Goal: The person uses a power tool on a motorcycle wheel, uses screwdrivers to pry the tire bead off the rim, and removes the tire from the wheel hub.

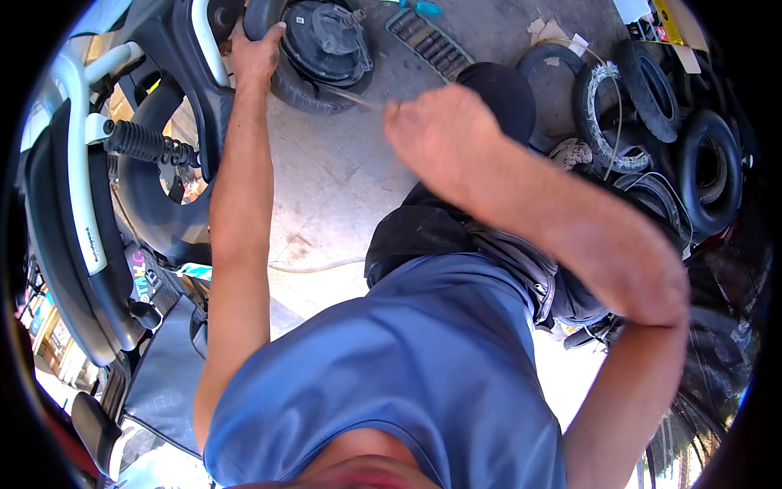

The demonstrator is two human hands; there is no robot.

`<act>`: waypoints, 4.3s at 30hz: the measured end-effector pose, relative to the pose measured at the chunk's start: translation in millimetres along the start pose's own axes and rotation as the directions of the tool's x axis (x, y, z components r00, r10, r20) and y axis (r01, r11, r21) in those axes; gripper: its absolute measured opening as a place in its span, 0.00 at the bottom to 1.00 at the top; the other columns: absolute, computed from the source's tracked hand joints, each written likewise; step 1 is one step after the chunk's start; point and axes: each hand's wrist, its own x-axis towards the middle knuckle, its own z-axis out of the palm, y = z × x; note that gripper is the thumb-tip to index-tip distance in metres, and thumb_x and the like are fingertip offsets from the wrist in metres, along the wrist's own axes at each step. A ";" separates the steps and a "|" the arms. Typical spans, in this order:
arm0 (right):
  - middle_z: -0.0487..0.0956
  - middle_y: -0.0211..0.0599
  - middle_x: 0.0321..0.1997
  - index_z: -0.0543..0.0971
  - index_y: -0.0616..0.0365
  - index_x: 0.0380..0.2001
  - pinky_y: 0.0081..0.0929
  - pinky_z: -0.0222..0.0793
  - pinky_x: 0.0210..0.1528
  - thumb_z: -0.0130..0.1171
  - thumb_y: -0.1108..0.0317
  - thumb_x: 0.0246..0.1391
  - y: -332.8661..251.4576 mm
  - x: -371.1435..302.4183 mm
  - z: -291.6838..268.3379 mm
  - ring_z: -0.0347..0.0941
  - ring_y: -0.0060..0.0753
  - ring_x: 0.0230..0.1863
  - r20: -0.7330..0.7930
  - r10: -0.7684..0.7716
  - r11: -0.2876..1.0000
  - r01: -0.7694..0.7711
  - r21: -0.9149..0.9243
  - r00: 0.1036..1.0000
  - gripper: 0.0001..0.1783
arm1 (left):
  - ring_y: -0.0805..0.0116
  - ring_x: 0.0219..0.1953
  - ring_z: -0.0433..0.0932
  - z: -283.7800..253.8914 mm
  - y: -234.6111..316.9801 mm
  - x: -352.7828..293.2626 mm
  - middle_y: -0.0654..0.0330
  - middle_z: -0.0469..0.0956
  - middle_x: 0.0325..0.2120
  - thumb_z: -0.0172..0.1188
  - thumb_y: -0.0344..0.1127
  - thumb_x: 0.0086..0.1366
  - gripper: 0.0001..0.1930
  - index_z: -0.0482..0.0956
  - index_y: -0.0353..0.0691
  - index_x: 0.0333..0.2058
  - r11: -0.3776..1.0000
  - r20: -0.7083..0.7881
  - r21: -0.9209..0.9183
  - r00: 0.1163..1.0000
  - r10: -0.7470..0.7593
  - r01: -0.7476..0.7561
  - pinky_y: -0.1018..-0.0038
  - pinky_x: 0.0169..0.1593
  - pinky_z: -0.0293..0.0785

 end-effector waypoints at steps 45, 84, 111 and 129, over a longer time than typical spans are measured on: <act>0.82 0.57 0.34 0.69 0.59 0.61 0.55 0.74 0.46 0.58 0.72 0.55 -48.3 -38.1 90.6 0.81 0.61 0.40 0.284 0.400 0.318 -0.423 0.848 0.871 0.29 | 0.45 0.61 0.75 2.2 1.2 19.3 0.37 0.74 0.60 0.73 0.55 0.54 0.50 0.64 0.29 0.68 0.976 0.000 -0.081 0.979 -0.202 0.201 0.63 0.65 0.68; 0.84 0.47 0.34 0.70 0.61 0.60 0.38 0.81 0.40 0.62 0.70 0.55 1.1 -5.3 52.0 0.85 0.46 0.39 0.213 0.262 0.958 -0.281 0.063 0.941 0.29 | 0.49 0.57 0.78 4.3 -15.7 26.2 0.38 0.76 0.57 0.76 0.51 0.50 0.52 0.63 0.26 0.67 0.995 0.105 -0.091 0.994 -0.018 0.027 0.62 0.59 0.75; 0.84 0.36 0.32 0.81 0.51 0.42 0.40 0.80 0.39 0.58 0.66 0.56 129.9 90.3 -11.6 0.84 0.43 0.38 0.077 -0.420 0.812 0.412 -0.414 0.905 0.11 | 0.45 0.61 0.75 9.1 -25.5 19.4 0.34 0.74 0.59 0.73 0.52 0.51 0.50 0.66 0.23 0.65 0.989 0.047 0.034 0.989 0.143 -0.145 0.62 0.64 0.70; 0.82 0.41 0.33 0.74 0.60 0.58 0.33 0.79 0.34 0.63 0.69 0.54 47.5 -10.9 -48.9 0.84 0.38 0.35 -0.084 0.017 0.963 -0.039 -0.268 0.996 0.27 | 0.40 0.59 0.78 8.8 -11.3 15.8 0.35 0.78 0.55 0.74 0.51 0.48 0.48 0.67 0.28 0.64 0.989 0.025 0.076 0.992 0.122 -0.124 0.60 0.64 0.72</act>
